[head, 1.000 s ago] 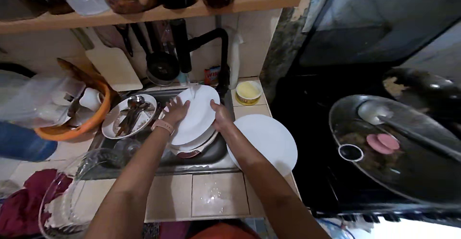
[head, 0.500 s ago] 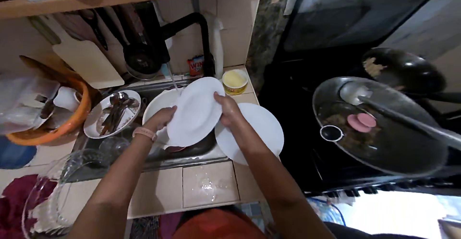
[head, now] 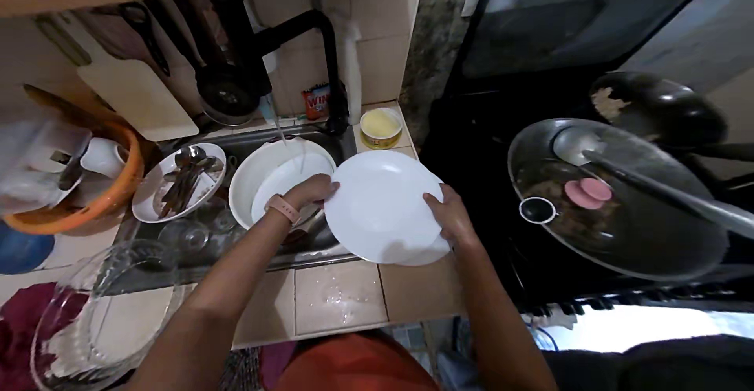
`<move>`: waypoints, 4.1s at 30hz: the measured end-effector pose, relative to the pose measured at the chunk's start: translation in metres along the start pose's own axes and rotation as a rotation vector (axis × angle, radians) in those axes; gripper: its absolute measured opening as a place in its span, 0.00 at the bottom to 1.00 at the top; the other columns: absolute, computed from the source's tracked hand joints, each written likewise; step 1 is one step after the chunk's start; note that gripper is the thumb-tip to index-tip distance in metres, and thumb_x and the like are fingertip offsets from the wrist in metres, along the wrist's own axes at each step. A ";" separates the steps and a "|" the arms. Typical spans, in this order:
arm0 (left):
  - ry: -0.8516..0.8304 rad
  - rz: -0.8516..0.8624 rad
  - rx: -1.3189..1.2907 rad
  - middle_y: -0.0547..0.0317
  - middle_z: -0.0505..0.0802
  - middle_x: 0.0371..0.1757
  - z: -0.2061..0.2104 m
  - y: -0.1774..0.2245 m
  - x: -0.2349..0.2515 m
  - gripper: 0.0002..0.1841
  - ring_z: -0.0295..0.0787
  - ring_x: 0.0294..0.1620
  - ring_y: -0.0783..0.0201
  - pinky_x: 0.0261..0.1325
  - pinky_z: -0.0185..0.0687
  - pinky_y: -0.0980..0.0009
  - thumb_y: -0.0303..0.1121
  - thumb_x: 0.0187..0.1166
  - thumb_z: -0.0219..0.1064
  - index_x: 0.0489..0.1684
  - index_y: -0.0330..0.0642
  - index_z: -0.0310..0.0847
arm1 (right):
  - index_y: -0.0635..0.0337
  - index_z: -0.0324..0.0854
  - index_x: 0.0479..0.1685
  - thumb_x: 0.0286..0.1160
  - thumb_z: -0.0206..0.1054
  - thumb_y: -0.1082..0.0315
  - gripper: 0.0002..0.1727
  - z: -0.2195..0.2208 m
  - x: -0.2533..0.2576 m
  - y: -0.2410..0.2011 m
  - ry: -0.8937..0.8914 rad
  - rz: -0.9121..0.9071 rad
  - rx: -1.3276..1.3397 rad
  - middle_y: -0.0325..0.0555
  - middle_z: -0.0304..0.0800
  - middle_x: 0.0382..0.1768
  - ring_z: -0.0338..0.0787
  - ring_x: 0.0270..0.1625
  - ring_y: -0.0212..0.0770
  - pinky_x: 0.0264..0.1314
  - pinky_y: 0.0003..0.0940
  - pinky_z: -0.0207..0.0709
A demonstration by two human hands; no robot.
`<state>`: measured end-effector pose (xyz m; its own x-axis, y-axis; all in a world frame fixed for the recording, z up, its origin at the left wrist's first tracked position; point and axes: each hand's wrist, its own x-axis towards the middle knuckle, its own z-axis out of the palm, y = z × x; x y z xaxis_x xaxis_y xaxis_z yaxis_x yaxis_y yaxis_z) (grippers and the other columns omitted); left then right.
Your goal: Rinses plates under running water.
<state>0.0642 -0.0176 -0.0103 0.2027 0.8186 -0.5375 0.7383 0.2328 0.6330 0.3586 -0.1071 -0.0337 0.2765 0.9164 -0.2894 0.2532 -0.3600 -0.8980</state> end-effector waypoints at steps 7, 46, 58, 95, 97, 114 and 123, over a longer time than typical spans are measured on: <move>-0.023 -0.038 0.132 0.34 0.87 0.45 0.032 0.026 0.003 0.25 0.84 0.37 0.49 0.46 0.82 0.52 0.46 0.94 0.52 0.58 0.25 0.79 | 0.67 0.72 0.77 0.86 0.66 0.65 0.25 -0.023 0.014 0.010 0.067 0.054 -0.181 0.71 0.83 0.65 0.87 0.64 0.63 0.68 0.62 0.78; -0.130 0.088 0.623 0.32 0.88 0.59 -0.020 -0.020 -0.041 0.20 0.85 0.64 0.35 0.63 0.77 0.35 0.30 0.79 0.67 0.66 0.28 0.79 | 0.73 0.82 0.66 0.87 0.59 0.44 0.34 -0.023 0.028 -0.044 -0.250 0.278 -1.192 0.71 0.81 0.72 0.77 0.79 0.67 0.79 0.69 0.65; -0.182 0.164 0.607 0.28 0.85 0.66 -0.025 -0.033 -0.047 0.34 0.82 0.70 0.33 0.71 0.73 0.35 0.27 0.79 0.67 0.86 0.30 0.60 | 0.67 0.78 0.72 0.88 0.62 0.50 0.29 0.075 0.001 -0.098 -0.405 -0.194 -0.887 0.69 0.86 0.63 0.84 0.70 0.68 0.74 0.68 0.71; 0.486 0.404 0.328 0.32 0.84 0.74 -0.001 -0.062 -0.085 0.22 0.83 0.75 0.39 0.81 0.73 0.49 0.26 0.90 0.50 0.80 0.25 0.71 | 0.71 0.68 0.76 0.87 0.57 0.74 0.21 0.227 -0.017 -0.135 -0.295 0.122 0.335 0.66 0.82 0.59 0.86 0.52 0.51 0.53 0.44 0.82; 0.339 0.514 0.312 0.34 0.73 0.85 -0.007 -0.067 -0.091 0.27 0.66 0.88 0.41 0.91 0.54 0.47 0.35 0.93 0.50 0.86 0.27 0.62 | 0.71 0.66 0.77 0.86 0.56 0.77 0.22 0.217 -0.019 -0.123 -0.256 0.075 0.478 0.65 0.82 0.59 0.87 0.53 0.49 0.54 0.44 0.83; 0.526 0.471 0.556 0.34 0.58 0.93 -0.081 -0.054 -0.006 0.35 0.45 0.95 0.37 0.93 0.33 0.37 0.48 0.93 0.49 0.92 0.31 0.52 | 0.65 0.61 0.80 0.97 0.42 0.62 0.22 0.236 -0.033 -0.098 -0.354 0.243 1.044 0.58 0.85 0.60 0.90 0.57 0.45 0.59 0.42 0.87; 0.325 0.710 0.502 0.41 0.59 0.94 -0.058 -0.108 -0.033 0.32 0.40 0.97 0.43 0.92 0.22 0.35 0.47 0.93 0.42 0.92 0.35 0.57 | 0.68 0.62 0.82 0.97 0.43 0.61 0.25 0.218 -0.035 -0.109 -0.158 0.042 0.780 0.60 0.83 0.64 0.88 0.61 0.43 0.65 0.40 0.84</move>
<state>-0.0597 -0.0396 -0.0281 0.5799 0.8066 0.1146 0.7174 -0.5723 0.3973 0.1190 -0.0619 0.0024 0.1219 0.9398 -0.3192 -0.4929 -0.2218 -0.8413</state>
